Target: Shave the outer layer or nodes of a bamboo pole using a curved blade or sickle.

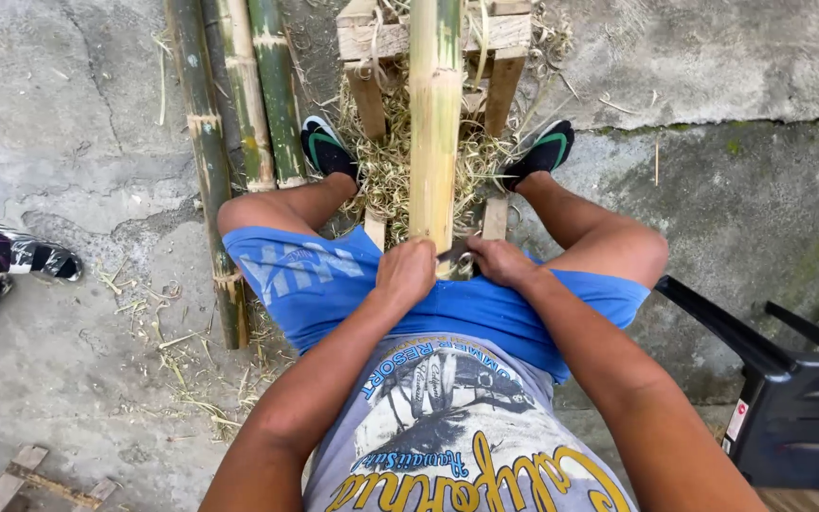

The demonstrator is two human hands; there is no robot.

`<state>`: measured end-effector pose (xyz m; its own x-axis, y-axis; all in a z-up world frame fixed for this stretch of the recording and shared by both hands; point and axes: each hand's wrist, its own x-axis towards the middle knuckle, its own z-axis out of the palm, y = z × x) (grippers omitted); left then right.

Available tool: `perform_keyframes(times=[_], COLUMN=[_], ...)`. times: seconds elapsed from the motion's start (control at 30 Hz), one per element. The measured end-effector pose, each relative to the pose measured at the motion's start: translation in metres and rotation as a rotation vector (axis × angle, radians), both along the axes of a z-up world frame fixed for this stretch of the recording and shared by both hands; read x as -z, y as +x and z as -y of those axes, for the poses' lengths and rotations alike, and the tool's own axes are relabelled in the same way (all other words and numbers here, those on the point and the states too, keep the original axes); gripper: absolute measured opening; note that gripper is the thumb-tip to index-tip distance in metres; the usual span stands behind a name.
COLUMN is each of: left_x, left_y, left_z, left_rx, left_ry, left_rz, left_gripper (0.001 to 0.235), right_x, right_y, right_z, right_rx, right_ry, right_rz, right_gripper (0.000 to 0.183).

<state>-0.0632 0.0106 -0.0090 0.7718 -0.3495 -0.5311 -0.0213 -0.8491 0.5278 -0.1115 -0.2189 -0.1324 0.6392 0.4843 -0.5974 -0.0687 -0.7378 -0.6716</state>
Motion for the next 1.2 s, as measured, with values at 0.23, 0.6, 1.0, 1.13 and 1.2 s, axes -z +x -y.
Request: perform_keyframes(times=[0.23,0.6,1.0,1.13,1.2], left_x=[0.001,0.004,0.009,-0.001,0.004], left_y=[0.129,0.247,0.148,0.102,0.068], left_z=[0.030,0.054,0.034,0.027,0.022], left_rx=[0.117,0.115,0.185,0.190,0.158], left_ry=[0.085,0.222,0.086,0.084,0.068], left_rz=[0.315,0.475,0.364,0.305,0.153], left_gripper=[0.009,0.012,0.014,0.015,0.016], right_x=[-0.025,-0.034,-0.023,-0.016,-0.005], right_y=[0.112,0.211,0.107,0.057,0.024], right_z=[-0.010,-0.012,-0.027,-0.025,-0.022], right_rx=[0.459,0.594,0.612,0.572,0.425], right_ry=[0.060,0.091,0.109,0.059,0.015], right_rz=[0.176,0.300,0.230,0.164,0.090], right_gripper=[0.011,0.013,0.009,0.009,0.010])
